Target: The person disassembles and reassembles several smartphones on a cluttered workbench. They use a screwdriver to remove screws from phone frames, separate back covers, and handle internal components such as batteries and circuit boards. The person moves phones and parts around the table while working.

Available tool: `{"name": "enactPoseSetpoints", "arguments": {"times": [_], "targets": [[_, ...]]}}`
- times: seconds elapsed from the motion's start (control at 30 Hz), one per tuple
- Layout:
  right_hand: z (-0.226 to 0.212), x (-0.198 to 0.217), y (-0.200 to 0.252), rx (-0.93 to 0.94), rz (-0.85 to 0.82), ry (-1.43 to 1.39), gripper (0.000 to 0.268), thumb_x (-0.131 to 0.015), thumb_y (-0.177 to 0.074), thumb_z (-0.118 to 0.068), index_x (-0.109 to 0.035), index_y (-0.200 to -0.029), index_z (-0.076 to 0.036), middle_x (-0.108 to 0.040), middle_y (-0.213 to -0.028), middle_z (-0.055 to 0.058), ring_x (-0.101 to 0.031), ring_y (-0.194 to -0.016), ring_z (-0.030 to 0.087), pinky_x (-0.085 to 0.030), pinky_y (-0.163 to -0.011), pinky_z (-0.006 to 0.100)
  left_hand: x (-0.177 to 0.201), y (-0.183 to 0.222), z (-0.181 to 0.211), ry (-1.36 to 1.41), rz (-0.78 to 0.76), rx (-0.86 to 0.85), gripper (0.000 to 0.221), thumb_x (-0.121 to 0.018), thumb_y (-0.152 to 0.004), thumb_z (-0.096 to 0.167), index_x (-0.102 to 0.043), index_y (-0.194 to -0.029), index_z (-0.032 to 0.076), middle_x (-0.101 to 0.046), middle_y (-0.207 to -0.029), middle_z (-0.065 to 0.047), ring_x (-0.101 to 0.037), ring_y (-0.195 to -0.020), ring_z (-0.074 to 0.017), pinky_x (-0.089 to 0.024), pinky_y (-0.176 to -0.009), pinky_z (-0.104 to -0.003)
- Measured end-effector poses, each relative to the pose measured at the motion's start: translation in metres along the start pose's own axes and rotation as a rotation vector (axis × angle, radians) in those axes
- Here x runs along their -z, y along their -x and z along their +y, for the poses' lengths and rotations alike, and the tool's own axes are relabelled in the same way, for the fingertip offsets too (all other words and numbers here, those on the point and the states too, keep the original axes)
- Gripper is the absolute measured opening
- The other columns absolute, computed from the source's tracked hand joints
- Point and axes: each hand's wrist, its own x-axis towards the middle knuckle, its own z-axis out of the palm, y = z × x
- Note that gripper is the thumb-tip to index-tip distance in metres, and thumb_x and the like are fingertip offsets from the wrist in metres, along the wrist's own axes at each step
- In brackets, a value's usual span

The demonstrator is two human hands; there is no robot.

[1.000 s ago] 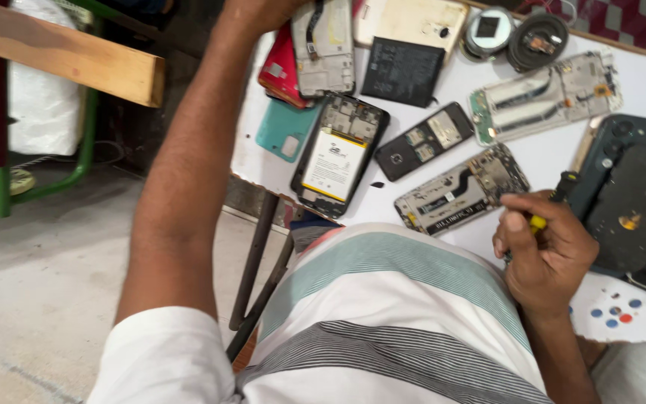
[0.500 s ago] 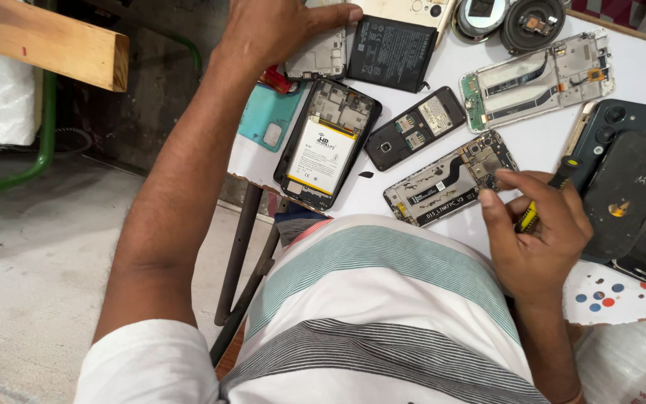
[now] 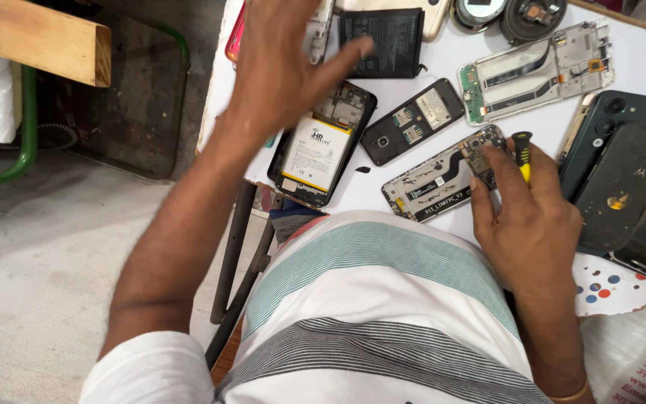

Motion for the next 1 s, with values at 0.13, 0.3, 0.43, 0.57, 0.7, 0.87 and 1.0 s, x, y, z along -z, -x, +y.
{"name": "enactPoseSetpoints", "arguments": {"times": [0.13, 0.3, 0.43, 0.57, 0.7, 0.87, 1.0], "targets": [[0.002, 0.008, 0.002, -0.060, -0.098, 0.075, 0.041, -0.082, -0.097, -0.020, -0.072, -0.136, -0.009, -0.064, -0.131, 0.019, -0.073, -0.101, 0.033, -0.061, -0.080, 0.043, 0.011, 0.040, 0.034, 0.024, -0.080, -0.007, 0.038, -0.087, -0.098, 0.035, -0.072, -0.123, 0.012, -0.060, -0.136, -0.008, -0.049, -0.138, -0.0315, -0.043, -0.113, -0.051], [0.002, 0.012, 0.002, -0.049, -0.040, 0.094, 0.040, -0.080, -0.092, -0.015, -0.070, -0.130, -0.006, -0.063, -0.125, 0.020, -0.073, -0.095, 0.033, -0.061, -0.074, 0.043, 0.013, 0.074, 0.049, -0.052, -0.135, -0.020, 0.039, -0.090, -0.095, 0.041, -0.075, -0.119, 0.015, -0.054, -0.147, -0.005, -0.034, -0.153, -0.0316, -0.031, -0.124, -0.057], [-0.003, 0.016, -0.007, 0.002, -0.015, 0.100, 0.043, -0.078, -0.093, -0.016, -0.069, -0.134, -0.008, -0.063, -0.133, 0.018, -0.073, -0.105, 0.031, -0.062, -0.081, 0.042, 0.007, 0.075, 0.050, -0.048, -0.204, 0.006, 0.048, -0.090, -0.085, 0.052, -0.076, -0.116, 0.018, -0.048, -0.151, -0.010, -0.024, -0.154, -0.0339, -0.019, -0.126, -0.063], [0.000, 0.028, -0.013, -0.008, -0.203, 0.203, 0.050, -0.081, -0.084, -0.020, -0.071, -0.132, -0.011, -0.064, -0.134, 0.023, -0.073, -0.078, 0.031, -0.061, -0.065, 0.042, 0.000, 0.070, 0.059, 0.000, -0.315, 0.002, 0.056, -0.089, -0.079, 0.057, -0.077, -0.118, 0.019, -0.046, -0.153, -0.011, -0.017, -0.155, -0.0346, -0.006, -0.126, -0.066], [0.010, 0.038, -0.020, -0.005, -0.387, 0.261, 0.073, -0.087, -0.075, -0.039, -0.065, -0.140, -0.014, -0.061, -0.139, 0.022, -0.074, -0.075, 0.029, -0.061, -0.062, 0.042, -0.012, 0.064, 0.077, 0.028, -0.426, -0.059, 0.063, -0.087, -0.073, 0.056, -0.076, -0.120, 0.015, -0.046, -0.154, -0.012, -0.013, -0.156, -0.0346, -0.001, -0.126, -0.066], [0.016, 0.038, -0.029, -0.005, -0.524, 0.305, 0.090, -0.088, -0.067, -0.046, -0.060, -0.147, -0.017, -0.057, -0.149, 0.017, -0.075, -0.074, 0.030, -0.062, -0.063, 0.042, -0.023, 0.059, 0.092, 0.031, -0.507, -0.103, 0.062, -0.086, -0.073, 0.052, -0.075, -0.119, 0.012, -0.046, -0.155, -0.013, -0.012, -0.156, -0.0341, 0.000, -0.125, -0.066], [0.023, 0.036, -0.027, 0.027, -0.490, 0.284, 0.088, -0.089, -0.063, -0.049, -0.064, -0.141, -0.016, -0.061, -0.133, 0.018, -0.073, -0.071, 0.032, -0.061, -0.059, 0.043, -0.026, 0.057, 0.095, 0.063, -0.507, -0.105, 0.062, -0.084, -0.076, 0.050, -0.074, -0.121, 0.009, -0.045, -0.155, -0.014, -0.012, -0.156, -0.0351, -0.001, -0.125, -0.065]]}}
